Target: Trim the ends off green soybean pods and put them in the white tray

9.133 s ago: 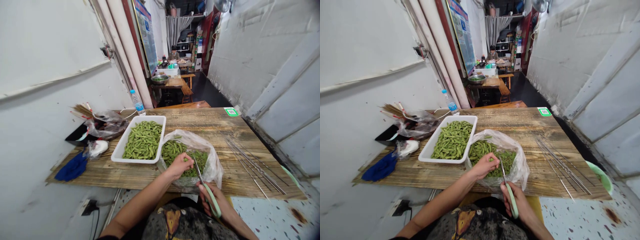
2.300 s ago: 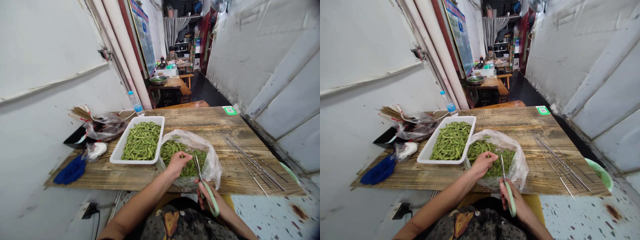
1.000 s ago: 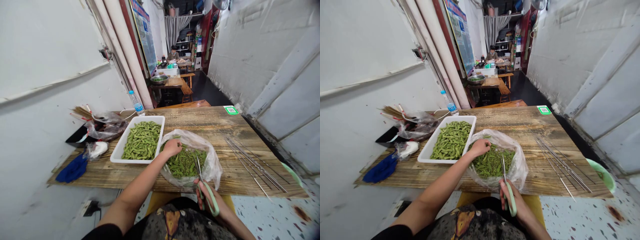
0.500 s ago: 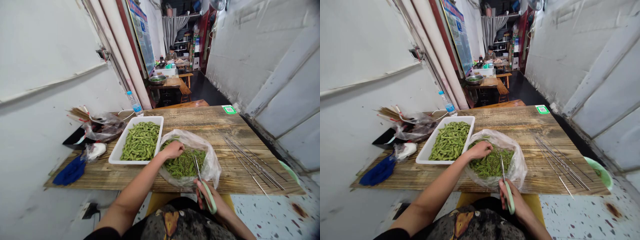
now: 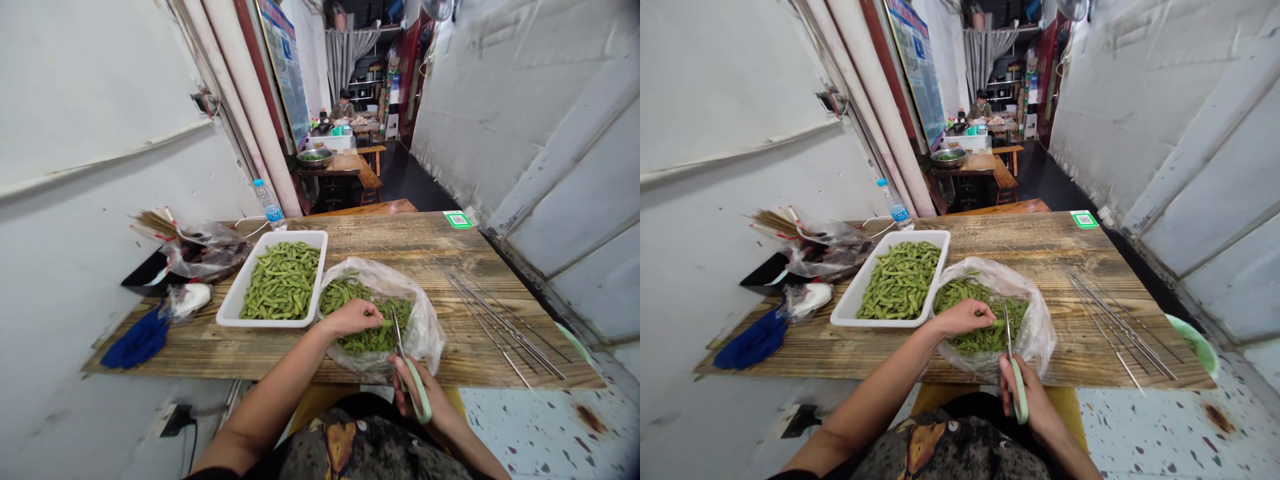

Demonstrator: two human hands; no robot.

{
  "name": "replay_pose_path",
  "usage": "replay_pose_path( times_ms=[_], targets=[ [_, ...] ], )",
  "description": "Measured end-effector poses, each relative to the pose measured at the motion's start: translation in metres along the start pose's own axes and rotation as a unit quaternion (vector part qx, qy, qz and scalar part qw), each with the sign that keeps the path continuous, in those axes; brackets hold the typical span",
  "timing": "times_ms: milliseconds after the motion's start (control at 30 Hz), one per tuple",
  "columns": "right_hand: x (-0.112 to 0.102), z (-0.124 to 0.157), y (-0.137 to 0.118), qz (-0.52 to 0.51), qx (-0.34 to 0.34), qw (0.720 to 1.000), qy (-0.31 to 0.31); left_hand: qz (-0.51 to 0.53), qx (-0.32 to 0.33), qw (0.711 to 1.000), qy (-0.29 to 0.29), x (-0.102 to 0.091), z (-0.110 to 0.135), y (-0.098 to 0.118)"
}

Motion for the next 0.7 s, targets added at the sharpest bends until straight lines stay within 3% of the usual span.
replay_pose_path(
  times_ms=[100, 167, 300, 367, 500, 700],
  targets=[
    [0.0, -0.001, 0.003, -0.02, 0.001, 1.0, 0.009, 0.121, -0.077, 0.989, 0.031, 0.008, 0.002, -0.011],
    [-0.001, -0.004, 0.007, -0.03, -0.006, 0.999, 0.023, 0.227, -0.106, 0.965, 0.074, 0.014, 0.003, -0.014],
    [0.001, -0.008, 0.015, -0.023, -0.024, 0.999, 0.02, 0.393, -0.124, 0.901, 0.134, 0.026, 0.006, -0.016],
    [0.0, -0.009, 0.016, -0.014, -0.034, 0.999, 0.018, 0.415, -0.121, 0.888, 0.156, 0.028, 0.007, -0.018],
    [-0.009, -0.011, 0.016, -0.003, -0.039, 0.999, 0.02, 0.318, -0.072, 0.926, 0.192, 0.021, 0.008, -0.02],
    [-0.012, -0.009, 0.013, 0.053, -0.046, 0.997, -0.014, 0.156, -0.037, 0.98, 0.115, 0.025, 0.014, -0.015]
  ],
)
Point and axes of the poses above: each hand's wrist, its own z-axis away from the middle knuckle, its own x-axis out of the palm, y = z × x, the point moved 6 cm from there along -z, towards the middle knuckle, and after that the axes turned 14 degrees about y, right-handed, at the moved point
